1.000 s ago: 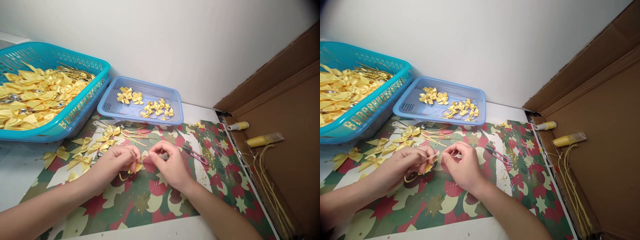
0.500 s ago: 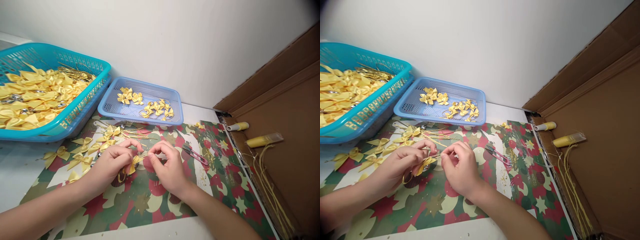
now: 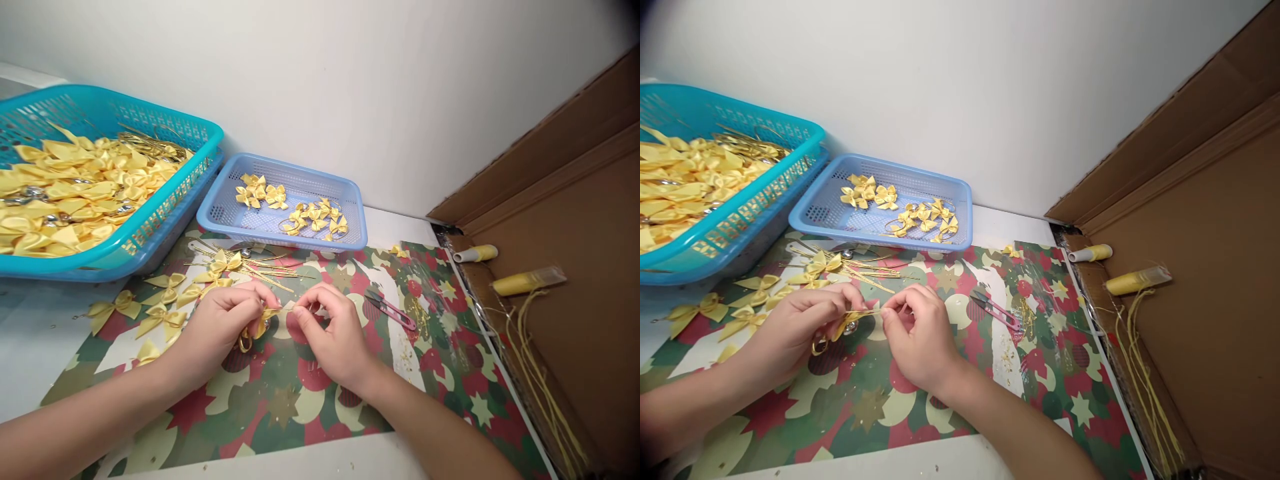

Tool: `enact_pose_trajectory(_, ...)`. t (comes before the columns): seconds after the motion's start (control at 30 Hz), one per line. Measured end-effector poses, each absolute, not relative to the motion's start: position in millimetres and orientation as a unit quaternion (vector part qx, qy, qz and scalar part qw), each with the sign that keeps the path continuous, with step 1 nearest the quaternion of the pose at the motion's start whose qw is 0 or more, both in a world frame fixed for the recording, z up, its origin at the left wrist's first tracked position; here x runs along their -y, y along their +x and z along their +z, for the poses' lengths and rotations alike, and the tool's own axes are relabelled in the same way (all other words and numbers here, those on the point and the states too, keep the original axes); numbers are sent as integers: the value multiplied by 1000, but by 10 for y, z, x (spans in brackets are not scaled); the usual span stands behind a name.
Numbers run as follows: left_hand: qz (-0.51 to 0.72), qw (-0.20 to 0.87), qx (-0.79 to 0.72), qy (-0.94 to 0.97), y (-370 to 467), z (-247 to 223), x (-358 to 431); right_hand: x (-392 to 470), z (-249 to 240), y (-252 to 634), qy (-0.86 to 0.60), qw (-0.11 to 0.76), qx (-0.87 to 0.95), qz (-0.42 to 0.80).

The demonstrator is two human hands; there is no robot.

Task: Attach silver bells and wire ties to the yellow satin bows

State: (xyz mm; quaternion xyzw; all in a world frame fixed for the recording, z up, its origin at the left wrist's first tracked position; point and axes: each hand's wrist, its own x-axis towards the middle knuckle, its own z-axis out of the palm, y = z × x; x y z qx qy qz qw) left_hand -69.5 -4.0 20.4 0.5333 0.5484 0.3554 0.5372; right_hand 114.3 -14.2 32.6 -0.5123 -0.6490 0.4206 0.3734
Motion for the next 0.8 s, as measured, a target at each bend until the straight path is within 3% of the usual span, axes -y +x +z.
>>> enact_pose_trajectory(0.27, 335, 577, -549, 503, -671, 341, 20, 64, 351, 1224, -480, 337, 625, 515)
enact_pose_trajectory(0.8, 204, 692, -434, 539, -612, 329, 48, 87, 228, 1173, -497, 396, 606, 479)
